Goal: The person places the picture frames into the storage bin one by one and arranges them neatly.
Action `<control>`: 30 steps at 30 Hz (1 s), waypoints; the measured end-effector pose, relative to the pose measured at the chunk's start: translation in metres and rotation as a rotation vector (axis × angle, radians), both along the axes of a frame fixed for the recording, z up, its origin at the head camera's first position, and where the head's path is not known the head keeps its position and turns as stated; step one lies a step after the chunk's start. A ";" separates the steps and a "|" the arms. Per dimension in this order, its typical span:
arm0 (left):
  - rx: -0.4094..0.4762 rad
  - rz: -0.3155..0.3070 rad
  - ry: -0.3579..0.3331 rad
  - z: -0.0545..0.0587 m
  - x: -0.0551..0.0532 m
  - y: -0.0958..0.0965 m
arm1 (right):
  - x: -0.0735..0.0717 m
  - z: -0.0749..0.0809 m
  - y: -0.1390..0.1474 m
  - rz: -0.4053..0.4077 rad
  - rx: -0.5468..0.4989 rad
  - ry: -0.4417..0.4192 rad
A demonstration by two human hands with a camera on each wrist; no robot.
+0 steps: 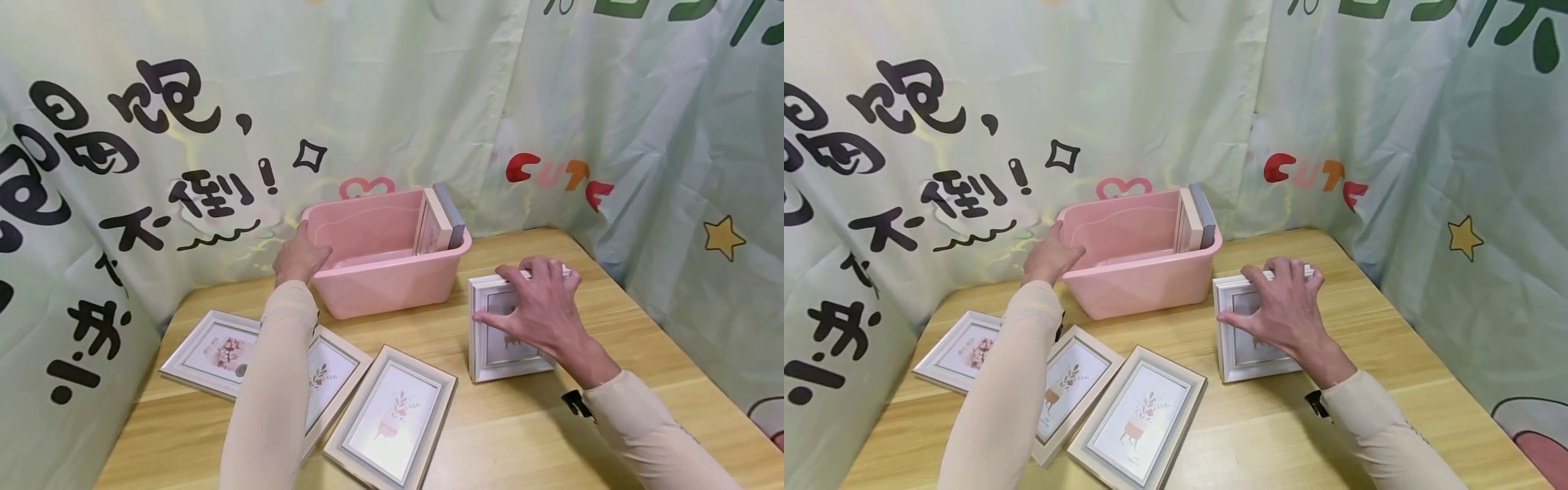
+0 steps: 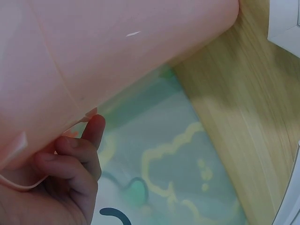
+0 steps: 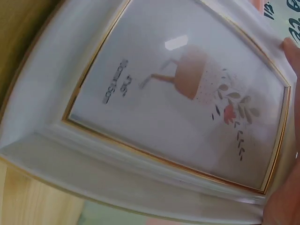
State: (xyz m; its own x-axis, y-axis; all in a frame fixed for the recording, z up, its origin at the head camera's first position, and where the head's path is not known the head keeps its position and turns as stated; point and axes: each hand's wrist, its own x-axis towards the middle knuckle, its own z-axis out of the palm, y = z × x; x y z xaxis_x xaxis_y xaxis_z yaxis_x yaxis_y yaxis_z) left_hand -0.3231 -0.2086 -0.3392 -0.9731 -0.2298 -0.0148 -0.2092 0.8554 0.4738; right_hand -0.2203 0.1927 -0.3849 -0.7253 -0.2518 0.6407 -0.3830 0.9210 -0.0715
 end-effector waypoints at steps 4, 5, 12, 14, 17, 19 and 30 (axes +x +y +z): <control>0.010 0.001 -0.004 0.001 0.000 0.001 | 0.004 0.000 0.001 0.007 -0.019 0.020; 0.010 -0.001 -0.006 0.001 0.000 0.002 | 0.006 0.001 0.002 0.009 -0.015 0.020; -0.008 0.003 -0.016 0.001 0.000 0.003 | 0.017 0.013 0.019 0.145 0.187 0.018; -0.010 0.003 -0.016 0.001 0.000 0.003 | 0.018 0.018 0.026 0.229 0.261 0.020; -0.009 0.003 -0.011 0.001 0.000 0.002 | 0.017 0.025 0.036 0.352 0.350 0.027; -0.006 0.002 -0.009 0.001 0.000 0.002 | 0.015 0.030 0.042 0.425 0.388 0.040; 0.015 0.008 -0.006 0.001 0.001 0.000 | 0.013 0.042 0.046 0.564 0.476 0.119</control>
